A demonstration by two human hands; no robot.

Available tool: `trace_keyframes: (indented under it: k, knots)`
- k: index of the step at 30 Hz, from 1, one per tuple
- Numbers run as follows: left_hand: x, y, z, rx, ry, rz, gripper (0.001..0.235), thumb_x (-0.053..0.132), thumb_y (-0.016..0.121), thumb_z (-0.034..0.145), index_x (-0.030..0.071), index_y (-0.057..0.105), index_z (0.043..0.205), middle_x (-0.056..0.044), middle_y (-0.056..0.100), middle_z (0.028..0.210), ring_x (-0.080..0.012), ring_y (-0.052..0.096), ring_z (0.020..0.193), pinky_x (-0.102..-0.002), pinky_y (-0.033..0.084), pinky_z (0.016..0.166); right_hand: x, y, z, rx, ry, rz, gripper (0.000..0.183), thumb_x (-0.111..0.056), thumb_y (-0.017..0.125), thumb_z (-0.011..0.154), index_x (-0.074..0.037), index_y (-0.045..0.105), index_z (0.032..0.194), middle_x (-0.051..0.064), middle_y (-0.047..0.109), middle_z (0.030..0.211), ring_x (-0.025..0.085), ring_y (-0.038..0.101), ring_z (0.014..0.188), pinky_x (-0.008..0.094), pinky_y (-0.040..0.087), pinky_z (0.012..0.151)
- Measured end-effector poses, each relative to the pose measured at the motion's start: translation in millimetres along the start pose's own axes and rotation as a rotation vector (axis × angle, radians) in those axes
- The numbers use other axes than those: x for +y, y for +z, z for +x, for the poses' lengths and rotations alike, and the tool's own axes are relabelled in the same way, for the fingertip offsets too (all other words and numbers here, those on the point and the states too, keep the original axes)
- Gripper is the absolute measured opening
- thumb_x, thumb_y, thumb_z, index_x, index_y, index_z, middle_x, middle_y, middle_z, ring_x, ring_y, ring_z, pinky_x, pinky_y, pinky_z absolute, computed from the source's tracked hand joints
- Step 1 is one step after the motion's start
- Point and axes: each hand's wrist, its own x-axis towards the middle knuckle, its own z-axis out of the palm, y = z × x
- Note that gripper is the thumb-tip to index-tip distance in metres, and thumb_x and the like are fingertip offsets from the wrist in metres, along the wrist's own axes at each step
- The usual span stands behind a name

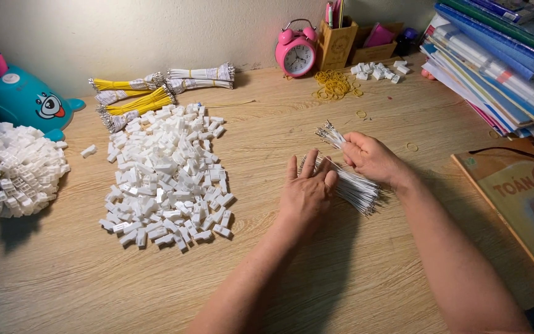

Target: The person gathers a bundle of thin metal wires and secures them with a yellow rubber band. They then pick up small white plastic connectors and slide them onto the ends of the wires one by one.

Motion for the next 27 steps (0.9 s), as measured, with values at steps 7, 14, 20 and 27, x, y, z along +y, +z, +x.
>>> trace_keyframes:
  k: [7, 14, 20, 27]
  knots:
    - [-4.1, 19.4, -2.2, 0.168, 0.013, 0.038, 0.022, 0.014, 0.042, 0.084, 0.015, 0.050, 0.105, -0.012, 0.051, 0.135, -0.0342, 0.037, 0.137, -0.059, 0.023, 0.110, -15.4, 3.0, -6.9, -0.011, -0.032, 0.038, 0.020, -0.024, 0.056, 0.099, -0.005, 0.060, 0.093, -0.004, 0.041, 0.063, 0.002, 0.041, 0.050, 0.017, 0.032, 0.042]
    - [-6.0, 25.5, 8.9, 0.331, 0.115, 0.144, 0.028, 0.016, 0.043, 0.085, 0.015, 0.049, 0.112, -0.006, 0.047, 0.112, -0.0249, 0.045, 0.120, -0.054, 0.028, 0.108, 1.5, 3.6, -1.1, -0.010, -0.076, 0.114, 0.029, -0.031, 0.052, 0.102, -0.009, 0.055, 0.084, -0.001, 0.045, 0.060, 0.003, 0.040, 0.047, 0.015, 0.031, 0.040]
    - [-13.6, 32.4, 24.9, 0.152, 0.110, 0.120, 0.046, 0.017, 0.041, 0.085, 0.023, 0.057, 0.127, 0.001, 0.057, 0.130, -0.0242, 0.036, 0.138, -0.065, 0.012, 0.113, -26.0, -13.7, -13.5, 0.085, -0.178, 0.063, 0.031, -0.029, 0.051, 0.104, -0.005, 0.059, 0.087, 0.008, 0.055, 0.061, 0.014, 0.054, 0.047, 0.025, 0.046, 0.043]
    - [-9.5, 46.1, 49.3, 0.111, 0.182, 0.088, 0.032, 0.033, 0.042, 0.094, 0.031, 0.067, 0.114, -0.003, 0.059, 0.114, -0.0233, 0.049, 0.120, -0.070, 0.016, 0.114, -93.9, -42.5, -61.1, 0.191, -0.507, 0.405, 0.024, -0.043, 0.047, 0.103, -0.021, 0.053, 0.110, -0.005, 0.039, 0.065, 0.007, 0.029, 0.052, 0.023, 0.028, 0.048]
